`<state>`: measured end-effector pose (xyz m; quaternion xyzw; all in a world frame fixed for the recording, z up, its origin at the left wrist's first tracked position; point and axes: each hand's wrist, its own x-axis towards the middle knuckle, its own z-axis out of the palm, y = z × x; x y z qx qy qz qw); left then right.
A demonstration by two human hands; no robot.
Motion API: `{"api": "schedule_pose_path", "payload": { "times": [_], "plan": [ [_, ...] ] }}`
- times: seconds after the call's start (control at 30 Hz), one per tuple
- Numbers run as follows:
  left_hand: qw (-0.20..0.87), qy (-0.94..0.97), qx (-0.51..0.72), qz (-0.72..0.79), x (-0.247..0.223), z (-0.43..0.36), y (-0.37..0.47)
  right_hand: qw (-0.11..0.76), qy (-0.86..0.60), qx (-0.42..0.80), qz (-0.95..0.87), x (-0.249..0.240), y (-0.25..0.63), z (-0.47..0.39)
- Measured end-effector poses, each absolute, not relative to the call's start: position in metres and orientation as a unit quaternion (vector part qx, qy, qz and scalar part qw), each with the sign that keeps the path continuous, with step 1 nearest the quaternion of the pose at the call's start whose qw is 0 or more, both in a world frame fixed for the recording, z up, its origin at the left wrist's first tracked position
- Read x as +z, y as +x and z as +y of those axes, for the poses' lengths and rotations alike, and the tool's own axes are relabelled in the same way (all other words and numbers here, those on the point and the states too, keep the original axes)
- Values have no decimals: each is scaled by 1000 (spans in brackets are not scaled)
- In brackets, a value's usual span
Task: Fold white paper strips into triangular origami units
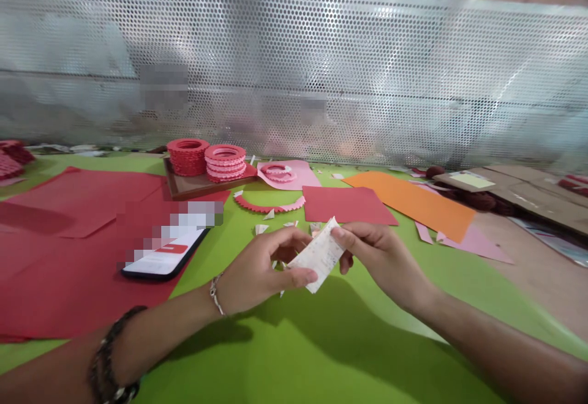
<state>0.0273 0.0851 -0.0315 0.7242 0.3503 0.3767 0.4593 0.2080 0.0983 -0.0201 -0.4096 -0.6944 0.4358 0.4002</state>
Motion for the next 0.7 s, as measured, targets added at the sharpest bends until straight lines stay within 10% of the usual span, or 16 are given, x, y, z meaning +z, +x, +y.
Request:
{"api": "schedule_pose_path", "payload": {
  "times": [0.7],
  "plan": [
    [366, 731, 372, 440, -27, 93, 23, 409, -428, 450, -669, -28, 217, 118]
  ]
}}
